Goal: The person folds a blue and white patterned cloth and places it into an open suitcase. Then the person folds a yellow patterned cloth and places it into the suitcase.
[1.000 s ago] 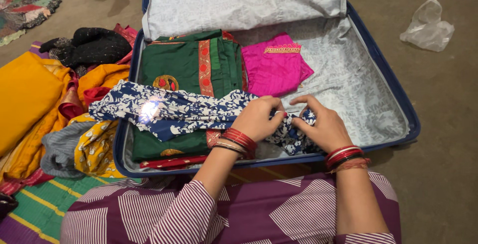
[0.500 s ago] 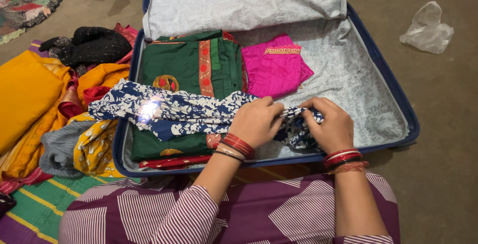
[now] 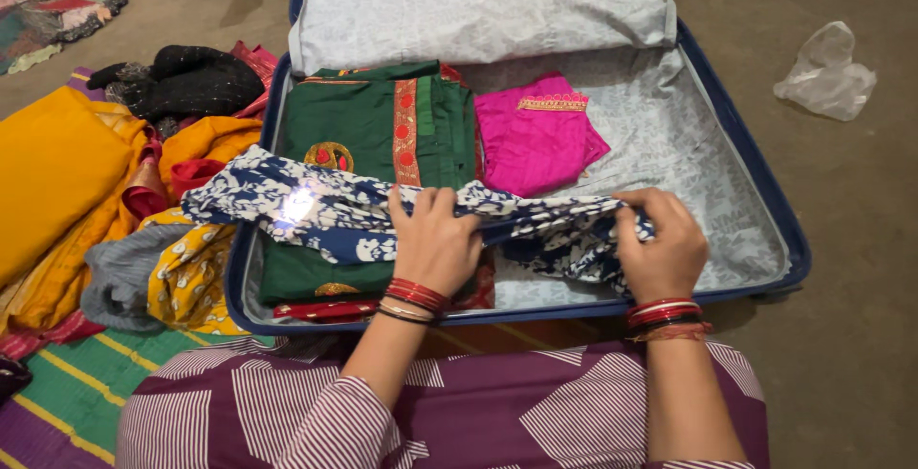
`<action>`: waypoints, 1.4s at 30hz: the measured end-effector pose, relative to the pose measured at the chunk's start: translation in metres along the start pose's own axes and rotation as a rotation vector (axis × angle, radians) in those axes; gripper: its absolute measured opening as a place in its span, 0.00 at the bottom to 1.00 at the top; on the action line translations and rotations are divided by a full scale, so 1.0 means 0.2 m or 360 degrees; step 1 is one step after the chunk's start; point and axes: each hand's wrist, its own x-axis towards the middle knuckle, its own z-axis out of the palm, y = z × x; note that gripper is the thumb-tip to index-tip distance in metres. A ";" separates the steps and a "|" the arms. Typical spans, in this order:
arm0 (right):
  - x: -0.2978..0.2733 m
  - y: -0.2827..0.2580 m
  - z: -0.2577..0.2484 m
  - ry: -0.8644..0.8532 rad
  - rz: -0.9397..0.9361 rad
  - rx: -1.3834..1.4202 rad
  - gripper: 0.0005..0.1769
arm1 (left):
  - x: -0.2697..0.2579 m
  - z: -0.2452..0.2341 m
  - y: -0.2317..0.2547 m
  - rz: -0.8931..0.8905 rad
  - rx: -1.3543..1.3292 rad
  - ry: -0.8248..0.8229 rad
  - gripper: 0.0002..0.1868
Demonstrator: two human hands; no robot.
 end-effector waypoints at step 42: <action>0.09 0.27 -0.03 -0.0167 0.0178 -0.0064 0.08 | -0.03 -0.27 -0.64 0.0070 -0.0122 0.0058 0.11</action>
